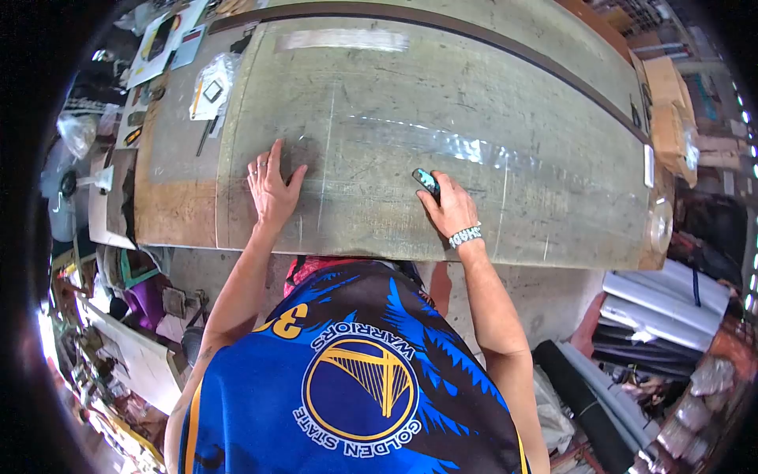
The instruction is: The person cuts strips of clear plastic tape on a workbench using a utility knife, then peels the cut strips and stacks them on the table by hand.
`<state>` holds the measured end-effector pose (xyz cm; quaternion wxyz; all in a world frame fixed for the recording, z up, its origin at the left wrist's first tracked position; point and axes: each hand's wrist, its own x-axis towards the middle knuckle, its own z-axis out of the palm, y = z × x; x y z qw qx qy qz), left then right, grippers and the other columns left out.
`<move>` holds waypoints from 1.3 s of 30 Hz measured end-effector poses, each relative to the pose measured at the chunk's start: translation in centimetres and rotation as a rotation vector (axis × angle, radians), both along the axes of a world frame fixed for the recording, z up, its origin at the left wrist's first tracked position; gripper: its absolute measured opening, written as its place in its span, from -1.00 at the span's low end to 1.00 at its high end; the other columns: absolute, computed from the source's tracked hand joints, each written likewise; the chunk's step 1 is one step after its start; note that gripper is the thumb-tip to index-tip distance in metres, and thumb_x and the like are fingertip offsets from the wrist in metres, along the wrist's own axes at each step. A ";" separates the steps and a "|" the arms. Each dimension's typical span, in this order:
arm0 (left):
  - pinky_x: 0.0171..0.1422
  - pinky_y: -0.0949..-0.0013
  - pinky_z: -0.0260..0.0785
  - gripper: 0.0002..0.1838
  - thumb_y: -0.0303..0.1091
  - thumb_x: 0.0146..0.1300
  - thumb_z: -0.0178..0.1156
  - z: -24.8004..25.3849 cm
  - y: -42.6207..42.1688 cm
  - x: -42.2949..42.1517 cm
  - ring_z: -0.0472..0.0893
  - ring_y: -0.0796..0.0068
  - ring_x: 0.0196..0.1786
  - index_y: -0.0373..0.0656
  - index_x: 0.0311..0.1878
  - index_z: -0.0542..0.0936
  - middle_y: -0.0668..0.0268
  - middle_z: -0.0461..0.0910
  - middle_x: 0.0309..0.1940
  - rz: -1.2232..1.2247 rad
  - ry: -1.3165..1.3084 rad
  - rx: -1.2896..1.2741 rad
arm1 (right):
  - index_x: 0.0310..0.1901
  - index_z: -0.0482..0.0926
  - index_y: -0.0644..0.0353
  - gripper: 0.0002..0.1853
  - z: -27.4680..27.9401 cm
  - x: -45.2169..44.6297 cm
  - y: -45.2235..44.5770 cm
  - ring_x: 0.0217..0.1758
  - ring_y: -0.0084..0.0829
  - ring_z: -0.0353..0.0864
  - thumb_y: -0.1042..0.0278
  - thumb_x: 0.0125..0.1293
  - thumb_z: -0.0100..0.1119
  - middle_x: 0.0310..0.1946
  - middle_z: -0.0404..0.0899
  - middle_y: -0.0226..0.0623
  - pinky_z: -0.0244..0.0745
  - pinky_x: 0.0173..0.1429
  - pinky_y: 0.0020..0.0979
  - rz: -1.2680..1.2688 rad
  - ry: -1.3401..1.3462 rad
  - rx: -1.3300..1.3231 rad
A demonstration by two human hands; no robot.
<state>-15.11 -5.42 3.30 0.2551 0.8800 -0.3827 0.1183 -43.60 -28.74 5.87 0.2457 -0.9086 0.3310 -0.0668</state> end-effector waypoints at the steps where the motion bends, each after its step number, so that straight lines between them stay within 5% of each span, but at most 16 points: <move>1: 0.28 0.01 0.39 -0.25 -0.09 0.21 0.53 -0.2 0.0 0.1 0.55 0.07 0.14 -0.13 0.43 0.55 0.16 0.63 0.06 0.016 0.088 0.018 | 0.23 0.54 0.10 -0.53 0.0 0.3 -0.3 -0.03 0.17 0.72 0.08 0.41 0.39 -0.02 0.72 0.03 0.62 -0.01 0.07 0.017 -0.007 0.016; 3: 0.23 0.04 0.40 -0.30 -0.10 0.19 0.54 -0.2 -0.1 0.2 0.58 0.11 0.07 -0.13 0.37 0.58 0.21 0.65 -0.06 0.045 0.270 0.047 | 0.19 0.57 0.14 -0.55 0.1 0.8 -1.0 0.00 0.13 0.70 0.09 0.40 0.40 -0.02 0.70 0.01 0.59 0.03 0.05 0.048 -0.016 0.048; 4: 0.14 0.08 0.42 -0.49 -0.15 0.18 0.54 0.0 -0.3 0.2 0.61 0.15 -0.07 -0.14 0.15 0.70 0.27 0.63 -0.28 0.023 0.223 0.016 | 0.17 0.58 0.16 -0.56 0.1 1.1 -1.3 0.01 0.10 0.68 0.10 0.39 0.41 -0.03 0.69 -0.01 0.57 0.05 0.03 0.093 -0.041 -0.023; 9: 0.10 0.07 0.44 -0.73 -0.24 0.16 0.54 -0.1 -0.8 0.3 0.62 0.15 -0.14 -0.15 -0.16 0.74 0.27 0.64 -0.38 0.060 0.381 0.033 | 0.07 0.65 0.24 -0.58 0.2 3.8 -1.0 0.06 -0.01 0.58 0.10 0.34 0.41 -0.05 0.64 -0.06 0.46 0.15 -0.04 0.216 -0.317 -0.156; 13: 0.01 0.11 0.52 -0.82 -0.36 0.17 0.49 1.1 -1.6 -1.8 0.69 0.23 -0.17 -0.16 -0.21 0.72 0.24 0.73 -0.33 0.001 0.406 -0.115 | 0.06 0.64 0.28 -0.51 -0.2 8.9 2.1 -0.05 -0.22 0.71 -0.02 0.40 0.40 -0.06 0.72 -0.10 0.58 0.00 -0.19 0.155 -0.351 0.443; 16: -0.11 0.22 0.57 -0.89 -0.47 0.18 0.42 2.9 -2.7 -3.8 0.75 0.33 -0.23 -0.19 -0.23 0.70 0.21 0.78 -0.30 -0.116 0.821 -0.324 | -0.04 0.67 0.30 -0.56 1.6 12.9 3.7 -0.28 -0.44 0.70 0.02 0.40 0.42 -0.30 0.76 -0.22 0.58 -0.18 -0.32 0.082 -0.279 0.766; 17: -0.19 0.33 0.56 -0.94 -0.50 0.23 0.37 4.6 -3.2 -4.5 0.74 0.49 -0.30 -0.23 -0.26 0.67 0.22 0.79 -0.31 -0.068 0.774 -0.213 | -0.07 0.69 0.28 -0.60 2.2 13.8 3.8 -0.29 -0.50 0.67 0.04 0.41 0.43 -0.32 0.75 -0.28 0.57 -0.20 -0.34 0.099 -0.257 0.759; 20: -0.21 0.38 0.50 -0.81 -0.44 0.29 0.44 4.5 -4.1 -4.3 0.61 0.61 -0.35 -0.25 -0.12 0.63 0.35 0.69 -0.38 -0.083 0.912 -0.191 | -0.19 0.74 0.20 -0.71 3.1 15.4 3.7 -0.43 -0.64 0.56 0.10 0.44 0.42 -0.48 0.68 -0.50 0.50 -0.30 -0.44 0.107 -0.270 0.708; 25: -0.20 0.46 0.40 -0.66 -0.41 0.29 0.51 4.7 -5.1 -2.6 0.48 0.74 -0.29 -0.24 0.03 0.60 0.45 0.62 -0.26 -0.329 1.584 -0.432 | -0.12 0.76 0.28 -0.81 5.3 17.0 1.5 -0.32 -0.69 0.62 0.31 0.52 0.36 -0.36 0.74 -0.49 0.54 -0.22 -0.51 0.125 -0.241 0.861; 29: 0.08 0.42 0.44 -0.67 -0.31 0.22 0.59 3.6 -4.7 -0.6 0.57 0.66 -0.08 -0.13 -0.03 0.67 0.43 0.65 -0.14 -0.663 1.948 -0.408 | -0.06 0.76 0.30 -0.84 8.4 18.3 -1.3 -0.29 -0.66 0.64 0.37 0.52 0.34 -0.31 0.75 -0.45 0.54 -0.19 -0.53 0.118 -0.215 0.862; 34: 0.26 0.22 0.47 -0.71 -0.25 0.25 0.56 5.4 -7.1 3.4 0.70 0.25 0.16 -0.05 -0.28 0.56 0.07 0.76 0.03 -0.811 2.107 -0.664 | -0.05 0.75 0.29 -0.84 12.2 20.0 -5.3 -0.33 -0.66 0.64 0.39 0.48 0.40 -0.32 0.74 -0.48 0.53 -0.22 -0.56 0.022 -0.340 0.931; 37: -0.02 0.26 0.51 -0.68 -0.29 0.25 0.53 5.6 -8.6 8.9 0.71 0.36 -0.18 -0.05 -0.23 0.50 0.16 0.72 -0.27 -0.899 2.164 -0.601 | -0.06 0.74 0.31 -0.85 12.3 21.0 -8.4 -0.31 -0.63 0.65 0.41 0.48 0.39 -0.29 0.74 -0.45 0.55 -0.22 -0.54 -0.059 -0.399 0.890; 39: -0.27 0.35 0.43 -0.68 -0.24 0.31 0.51 5.7 -9.8 13.3 0.60 0.50 -0.36 -0.06 -0.24 0.49 0.30 0.63 -0.43 -0.834 1.962 -0.368 | -0.08 0.73 0.31 -0.86 12.1 22.0 -9.9 -0.30 -0.63 0.65 0.41 0.49 0.38 -0.29 0.73 -0.43 0.56 -0.21 -0.53 -0.125 -0.402 0.849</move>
